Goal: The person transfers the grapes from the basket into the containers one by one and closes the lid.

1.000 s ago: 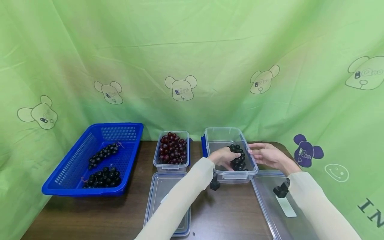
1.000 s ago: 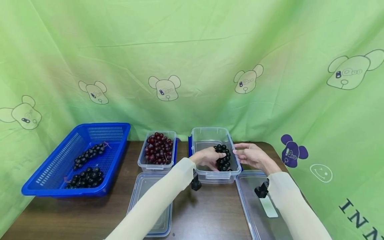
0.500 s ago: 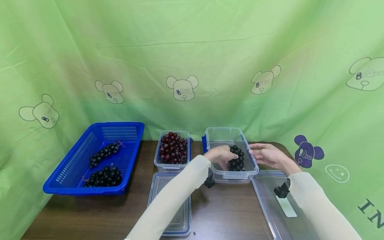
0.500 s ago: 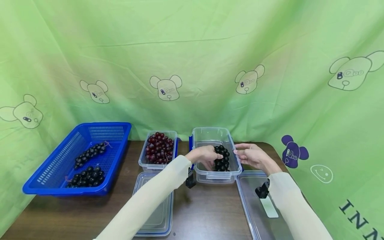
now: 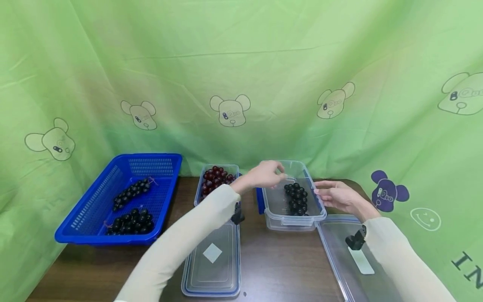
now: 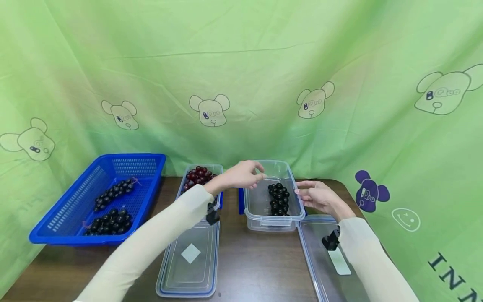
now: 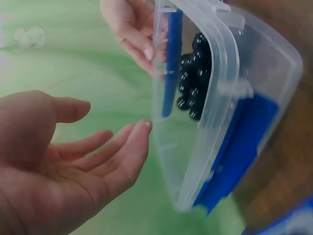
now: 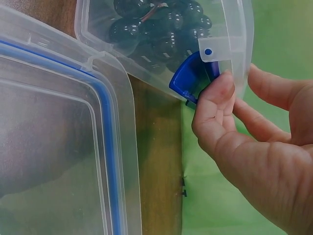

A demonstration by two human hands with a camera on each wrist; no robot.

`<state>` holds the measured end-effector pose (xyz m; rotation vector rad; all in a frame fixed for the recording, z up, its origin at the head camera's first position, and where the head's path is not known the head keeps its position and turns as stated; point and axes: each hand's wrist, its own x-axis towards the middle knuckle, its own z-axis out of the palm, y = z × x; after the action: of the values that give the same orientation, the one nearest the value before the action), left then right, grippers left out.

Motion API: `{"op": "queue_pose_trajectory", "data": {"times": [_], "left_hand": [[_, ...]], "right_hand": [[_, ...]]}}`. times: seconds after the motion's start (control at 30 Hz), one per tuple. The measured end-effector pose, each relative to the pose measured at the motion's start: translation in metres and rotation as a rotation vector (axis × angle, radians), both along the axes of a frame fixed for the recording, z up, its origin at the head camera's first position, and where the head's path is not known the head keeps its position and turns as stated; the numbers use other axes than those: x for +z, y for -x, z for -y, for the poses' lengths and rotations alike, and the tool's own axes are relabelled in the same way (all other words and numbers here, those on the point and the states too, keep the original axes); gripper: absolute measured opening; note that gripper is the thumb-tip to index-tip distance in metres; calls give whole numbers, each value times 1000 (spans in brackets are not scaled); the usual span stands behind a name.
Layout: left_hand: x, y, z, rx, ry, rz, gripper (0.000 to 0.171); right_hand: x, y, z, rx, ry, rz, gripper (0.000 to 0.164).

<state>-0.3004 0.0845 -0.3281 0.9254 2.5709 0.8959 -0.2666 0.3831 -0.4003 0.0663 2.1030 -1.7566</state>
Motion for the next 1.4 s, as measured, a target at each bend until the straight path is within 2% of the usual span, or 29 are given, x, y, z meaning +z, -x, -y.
{"op": "queue_pose_trajectory", "data": {"times": [0.13,0.27,0.4,0.5,0.63,0.73,0.83,0.93,1.17,1.4], "left_hand": [[17,-2,31,-15,13,-105,43],[34,-3,74,-7,7,-177,40],[44,-2,125,46,4,-224,37],[45,0,163,102,26,-266,32],[39,6,215,153,93,-312,28],[33,11,255,185,157,-318,29],[27,17,292,230,191,-285,35],[22,21,324,277,188,-236,44],[4,24,371,358,215,-111,68],[-20,24,398,387,205,-28,72]], "right_hand": [[1,0,-1,-4,1,-3,63],[1,0,-2,2,-1,-3,65],[0,-1,-2,6,4,2,66],[-2,0,-1,1,8,7,65],[-2,0,-1,-4,14,9,63],[-2,0,-1,-4,8,8,63],[-1,1,-2,0,-12,5,65],[0,1,-2,0,-22,6,67],[3,-1,-1,7,-5,14,65],[3,0,1,2,3,19,67]]}}
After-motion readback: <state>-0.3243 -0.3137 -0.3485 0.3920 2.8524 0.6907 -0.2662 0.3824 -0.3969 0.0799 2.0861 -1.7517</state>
